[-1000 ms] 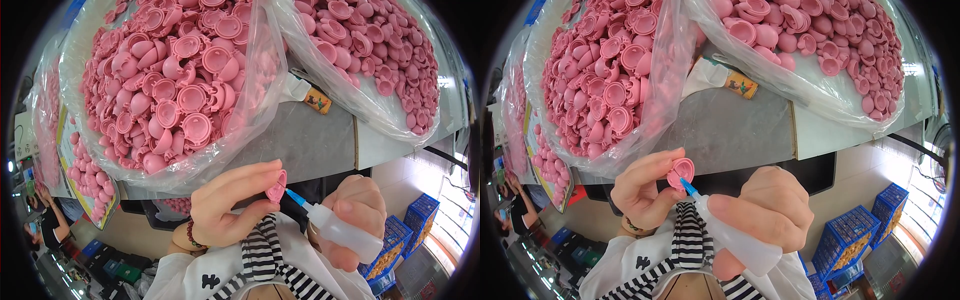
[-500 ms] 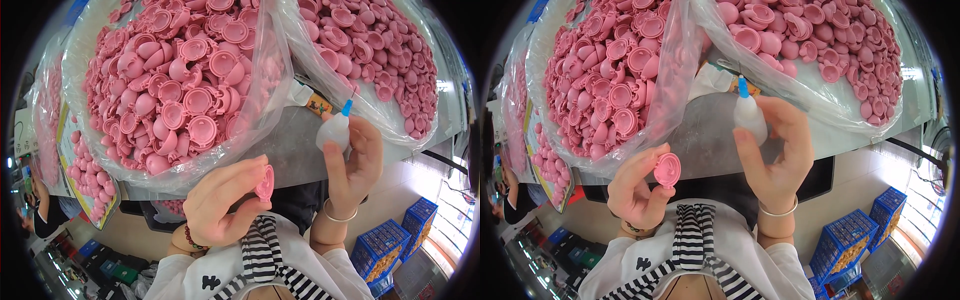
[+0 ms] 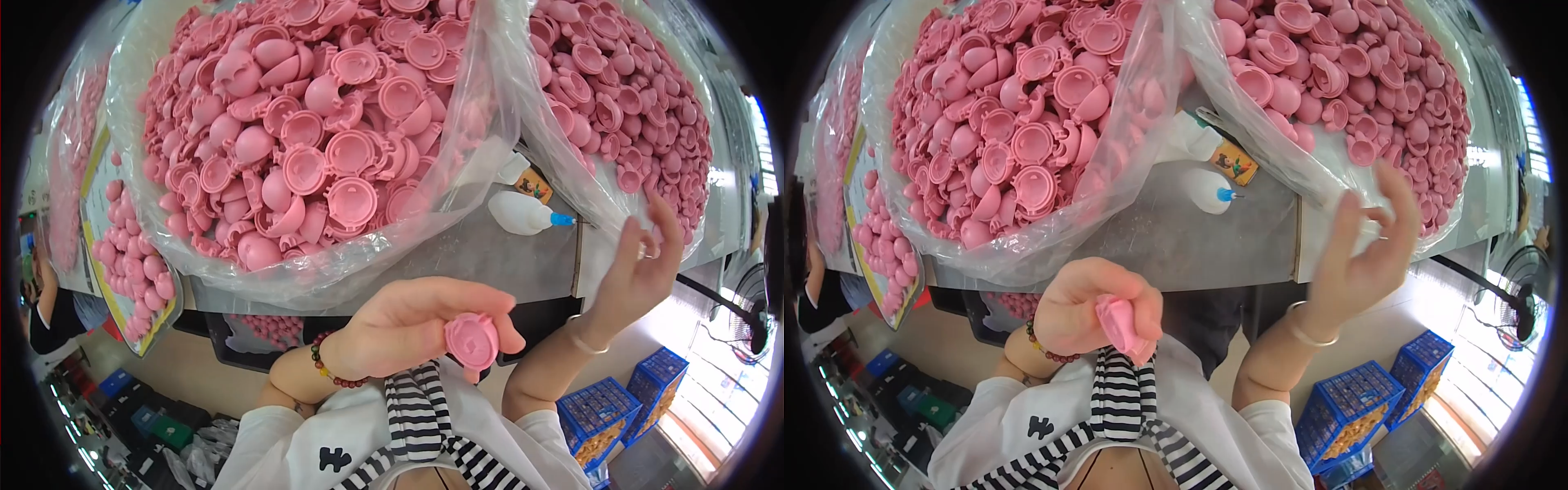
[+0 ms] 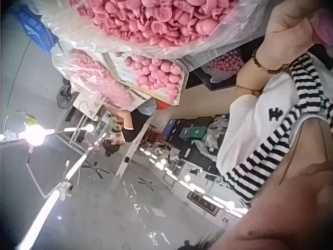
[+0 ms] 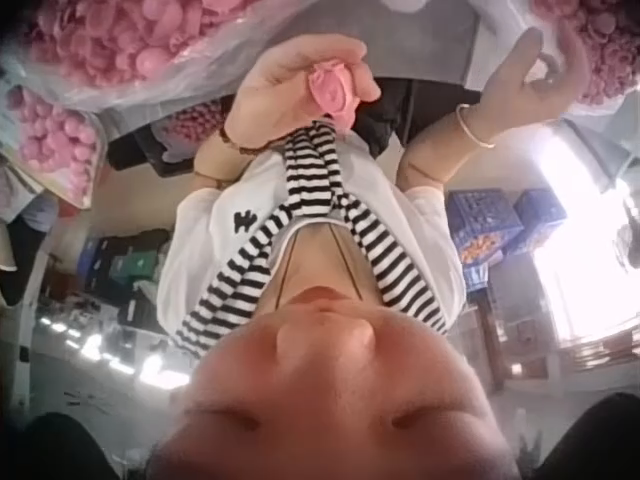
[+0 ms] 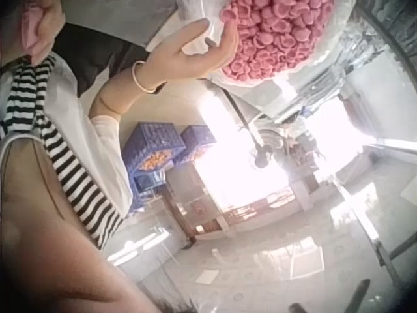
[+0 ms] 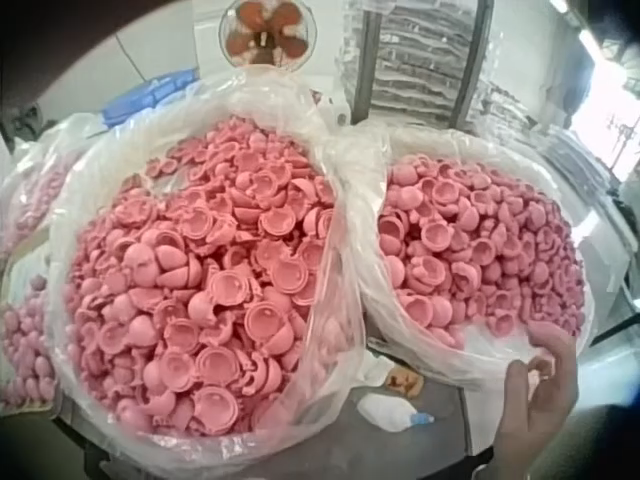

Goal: Assembling pink plastic toy components by applying glue and joining halves.

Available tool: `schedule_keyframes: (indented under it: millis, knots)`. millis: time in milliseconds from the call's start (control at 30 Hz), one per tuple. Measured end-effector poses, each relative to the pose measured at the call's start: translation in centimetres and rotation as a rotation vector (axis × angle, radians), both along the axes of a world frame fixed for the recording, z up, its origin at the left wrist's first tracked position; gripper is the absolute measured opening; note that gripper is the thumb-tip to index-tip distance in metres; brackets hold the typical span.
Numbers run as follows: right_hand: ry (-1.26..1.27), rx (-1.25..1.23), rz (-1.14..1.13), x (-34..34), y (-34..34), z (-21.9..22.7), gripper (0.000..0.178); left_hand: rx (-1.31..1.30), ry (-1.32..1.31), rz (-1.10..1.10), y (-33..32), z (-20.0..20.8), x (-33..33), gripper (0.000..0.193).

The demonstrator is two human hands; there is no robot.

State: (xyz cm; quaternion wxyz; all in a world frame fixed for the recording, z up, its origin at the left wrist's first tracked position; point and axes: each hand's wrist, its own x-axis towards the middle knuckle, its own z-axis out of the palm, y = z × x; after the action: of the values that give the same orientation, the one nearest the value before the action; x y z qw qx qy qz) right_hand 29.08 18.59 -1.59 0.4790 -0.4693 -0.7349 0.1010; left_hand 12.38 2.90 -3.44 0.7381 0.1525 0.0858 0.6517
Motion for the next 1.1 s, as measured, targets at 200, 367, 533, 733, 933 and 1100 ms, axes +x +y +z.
schedule_keyframes:
  millis: [200, 367, 533, 733, 933, 1100]
  knots:
    - [-0.54, -0.097, 0.107, 1.6, 4.0, -0.2, 0.028, 0.051, -0.259, -0.11, 0.1, -1.2, 0.1, 0.038]
    - [-0.551, 0.174, 0.013, 1.7, 3.6, -0.4, 0.027, -0.033, -0.429, -0.138, -0.1, -2.0, 0.1, 0.039]
    - [0.066, -0.171, 0.176, 1.8, 1.1, -0.2, 0.024, -0.012, -0.476, -0.044, -0.3, -1.7, 0.7, 0.048]
    - [-0.016, -0.576, 0.585, 1.0, -3.3, 0.0, 0.021, -0.056, -0.489, -0.014, -0.1, -1.4, 0.5, 0.05]
    - [-0.206, -0.514, 0.463, -1.0, -4.6, 0.8, 0.019, -0.142, -0.619, -0.072, 0.5, -2.1, 0.8, 0.05]
    - [-0.23, -0.392, 0.468, -1.2, -3.9, 0.0, 0.019, -0.108, -0.317, -0.012, 0.3, -1.4, 0.9, 0.049]
